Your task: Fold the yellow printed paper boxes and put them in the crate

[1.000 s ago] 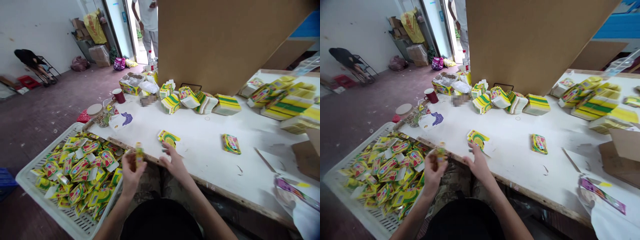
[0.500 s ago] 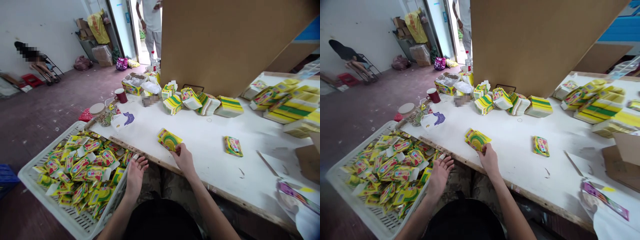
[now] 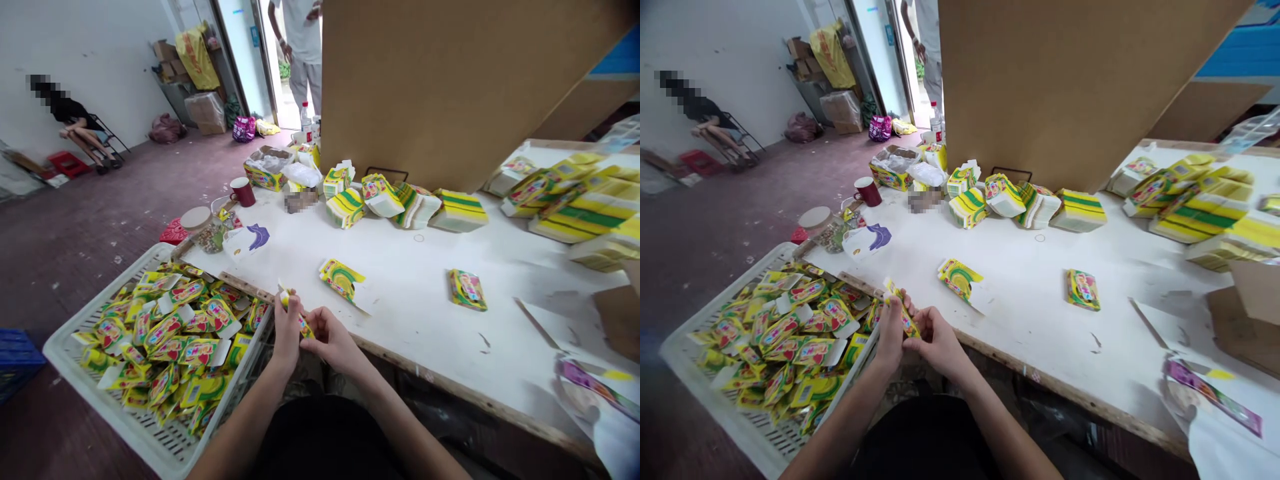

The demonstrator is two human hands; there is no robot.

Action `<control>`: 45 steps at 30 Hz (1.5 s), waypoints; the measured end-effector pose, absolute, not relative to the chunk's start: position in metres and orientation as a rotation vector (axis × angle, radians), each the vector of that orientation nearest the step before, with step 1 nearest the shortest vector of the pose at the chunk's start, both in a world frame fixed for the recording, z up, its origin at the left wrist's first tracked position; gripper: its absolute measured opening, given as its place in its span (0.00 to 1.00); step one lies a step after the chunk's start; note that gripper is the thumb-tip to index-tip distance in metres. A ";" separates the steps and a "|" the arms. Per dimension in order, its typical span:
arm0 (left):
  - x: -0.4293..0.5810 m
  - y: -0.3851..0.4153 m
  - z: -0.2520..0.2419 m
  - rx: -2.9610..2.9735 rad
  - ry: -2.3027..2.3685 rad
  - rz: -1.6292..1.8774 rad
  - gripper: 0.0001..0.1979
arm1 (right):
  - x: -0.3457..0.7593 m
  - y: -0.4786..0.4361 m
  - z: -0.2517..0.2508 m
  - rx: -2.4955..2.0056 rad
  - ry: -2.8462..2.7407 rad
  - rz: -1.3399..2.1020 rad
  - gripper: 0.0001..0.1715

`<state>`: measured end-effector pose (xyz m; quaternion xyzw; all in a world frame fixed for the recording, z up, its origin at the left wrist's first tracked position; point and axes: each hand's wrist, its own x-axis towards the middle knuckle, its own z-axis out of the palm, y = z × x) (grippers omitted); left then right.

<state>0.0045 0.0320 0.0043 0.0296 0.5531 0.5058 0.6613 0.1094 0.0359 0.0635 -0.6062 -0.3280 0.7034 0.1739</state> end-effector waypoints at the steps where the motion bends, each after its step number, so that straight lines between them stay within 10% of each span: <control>1: 0.003 0.029 0.003 0.091 1.262 1.133 0.24 | 0.111 0.036 0.061 -1.764 -0.977 1.937 0.26; 13: -0.036 0.029 -0.003 0.322 1.250 1.151 0.29 | 0.147 0.051 0.065 -1.985 -1.645 1.201 0.03; 17: -0.053 0.039 0.011 0.994 1.226 0.795 0.44 | 0.143 0.052 0.075 -1.668 -2.296 0.999 0.12; 23: -0.034 0.037 0.009 1.184 1.236 0.429 0.31 | 0.142 0.042 0.075 -1.759 -1.978 0.849 0.31; 34: -0.007 0.008 0.016 1.405 1.106 0.666 0.30 | 0.124 0.037 0.068 -1.721 -0.631 2.047 0.39; 45: 0.001 0.002 -0.007 1.289 1.266 0.645 0.30 | 0.133 0.028 0.058 -1.801 -1.713 1.454 0.24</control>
